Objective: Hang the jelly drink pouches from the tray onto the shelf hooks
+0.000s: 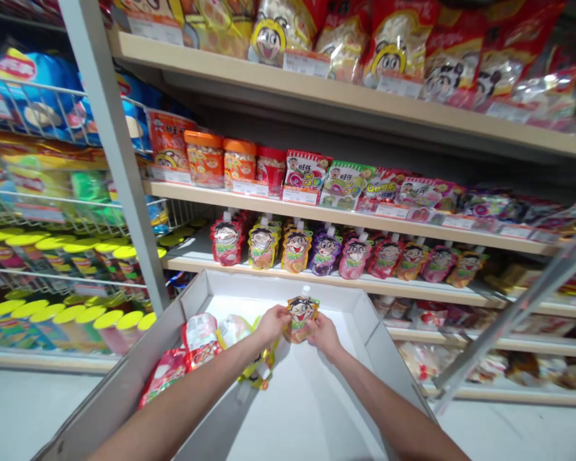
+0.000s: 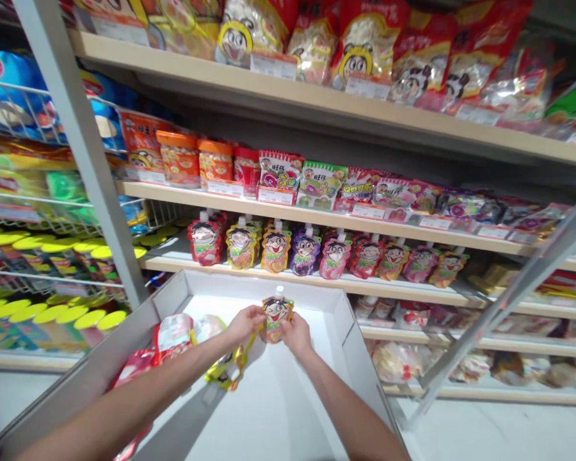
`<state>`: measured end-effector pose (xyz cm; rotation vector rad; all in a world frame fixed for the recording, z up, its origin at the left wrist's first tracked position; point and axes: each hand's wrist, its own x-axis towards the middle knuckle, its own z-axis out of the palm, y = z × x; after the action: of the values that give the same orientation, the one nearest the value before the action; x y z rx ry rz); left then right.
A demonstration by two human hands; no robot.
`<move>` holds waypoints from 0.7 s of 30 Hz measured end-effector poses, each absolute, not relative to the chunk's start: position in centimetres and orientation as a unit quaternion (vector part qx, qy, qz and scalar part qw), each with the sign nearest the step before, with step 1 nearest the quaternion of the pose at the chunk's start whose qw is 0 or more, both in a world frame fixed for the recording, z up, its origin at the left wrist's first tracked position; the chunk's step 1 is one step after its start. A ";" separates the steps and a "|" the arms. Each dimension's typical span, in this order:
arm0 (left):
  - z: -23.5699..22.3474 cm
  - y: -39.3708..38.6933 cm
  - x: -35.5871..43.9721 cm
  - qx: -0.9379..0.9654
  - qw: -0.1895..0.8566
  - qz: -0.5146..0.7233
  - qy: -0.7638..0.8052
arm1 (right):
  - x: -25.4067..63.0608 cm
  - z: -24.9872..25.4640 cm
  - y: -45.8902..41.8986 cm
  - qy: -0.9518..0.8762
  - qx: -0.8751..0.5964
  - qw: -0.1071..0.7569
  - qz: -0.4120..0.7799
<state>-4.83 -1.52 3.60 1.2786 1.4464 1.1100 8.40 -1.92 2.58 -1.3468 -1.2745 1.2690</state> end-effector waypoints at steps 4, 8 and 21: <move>1.4 -1.8 -4.8 0.578 0.353 0.388 0.624 | 8.3 1.7 -2.4 -0.523 -0.528 0.449 0.497; 2.9 -1.1 -5.0 0.566 0.326 0.443 0.615 | 8.1 2.6 -1.8 -0.548 -0.521 0.462 0.464; 13.0 5.7 -5.7 0.525 0.196 0.456 0.691 | 5.0 10.5 8.2 -0.613 -0.547 0.490 0.293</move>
<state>-5.69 5.70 12.97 1.4713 1.9368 1.2761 5.01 8.24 10.48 -1.3283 -1.4886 0.7107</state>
